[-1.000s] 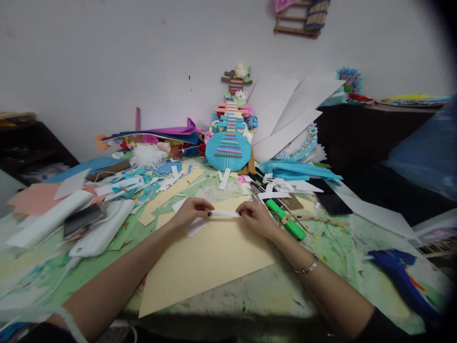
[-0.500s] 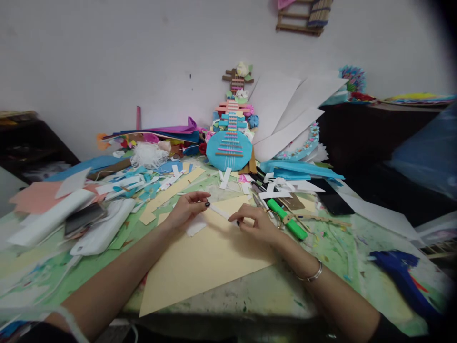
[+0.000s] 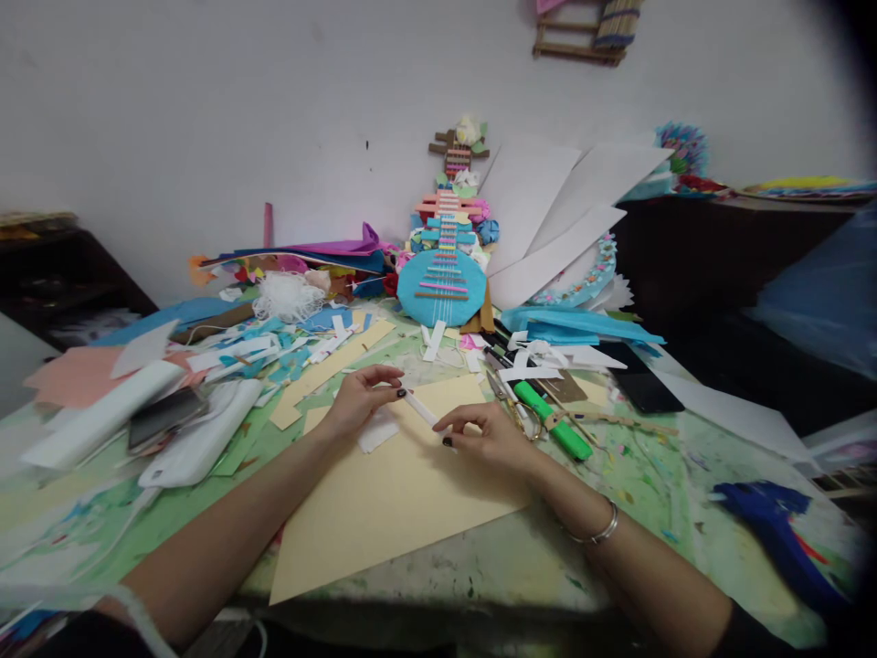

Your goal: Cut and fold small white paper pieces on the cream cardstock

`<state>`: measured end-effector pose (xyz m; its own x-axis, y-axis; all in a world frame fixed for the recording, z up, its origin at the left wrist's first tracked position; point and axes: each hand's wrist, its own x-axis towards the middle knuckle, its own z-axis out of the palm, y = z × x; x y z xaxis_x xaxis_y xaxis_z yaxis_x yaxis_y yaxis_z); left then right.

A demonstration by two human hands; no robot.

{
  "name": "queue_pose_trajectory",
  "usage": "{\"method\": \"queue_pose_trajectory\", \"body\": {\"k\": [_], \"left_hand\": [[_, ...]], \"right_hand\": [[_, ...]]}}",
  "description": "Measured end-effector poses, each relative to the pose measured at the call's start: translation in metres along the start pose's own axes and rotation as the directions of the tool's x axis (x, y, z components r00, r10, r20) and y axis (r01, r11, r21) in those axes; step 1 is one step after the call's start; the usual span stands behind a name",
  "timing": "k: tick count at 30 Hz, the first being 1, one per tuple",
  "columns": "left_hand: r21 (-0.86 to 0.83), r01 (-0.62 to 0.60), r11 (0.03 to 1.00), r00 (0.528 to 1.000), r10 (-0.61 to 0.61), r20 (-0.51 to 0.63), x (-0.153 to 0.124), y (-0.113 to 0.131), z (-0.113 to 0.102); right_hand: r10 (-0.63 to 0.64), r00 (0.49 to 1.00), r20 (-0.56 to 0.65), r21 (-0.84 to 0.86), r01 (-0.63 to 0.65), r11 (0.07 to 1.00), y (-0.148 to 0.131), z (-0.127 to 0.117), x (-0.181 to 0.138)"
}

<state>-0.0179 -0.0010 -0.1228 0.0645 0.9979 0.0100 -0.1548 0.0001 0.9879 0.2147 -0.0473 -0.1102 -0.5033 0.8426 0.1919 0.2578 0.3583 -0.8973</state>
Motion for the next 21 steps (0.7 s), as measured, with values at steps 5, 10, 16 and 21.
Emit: {"method": "queue_pose_trajectory", "body": {"k": [5,10,16,21], "left_hand": [[0.196,-0.021,0.980,1.000,0.024,-0.015,0.000,-0.005,0.003],[0.473,-0.220,0.853,0.975,0.200,0.091,0.003,-0.012,0.009],[0.721,-0.390,0.573,0.912,0.350,0.215,0.002,-0.016,0.014],[0.738,-0.445,0.507,0.884,0.382,0.271,-0.001,-0.017,0.017]], "right_hand": [[0.109,0.992,0.056,0.036,-0.111,0.993,0.005,0.003,0.001],[0.266,0.961,0.074,0.089,-0.272,0.958,0.013,0.006,0.003],[0.316,0.943,0.100,0.071,-0.324,0.943,0.018,0.008,0.005],[0.300,0.947,0.117,0.063,-0.309,0.949,0.019,0.007,0.005]]}}
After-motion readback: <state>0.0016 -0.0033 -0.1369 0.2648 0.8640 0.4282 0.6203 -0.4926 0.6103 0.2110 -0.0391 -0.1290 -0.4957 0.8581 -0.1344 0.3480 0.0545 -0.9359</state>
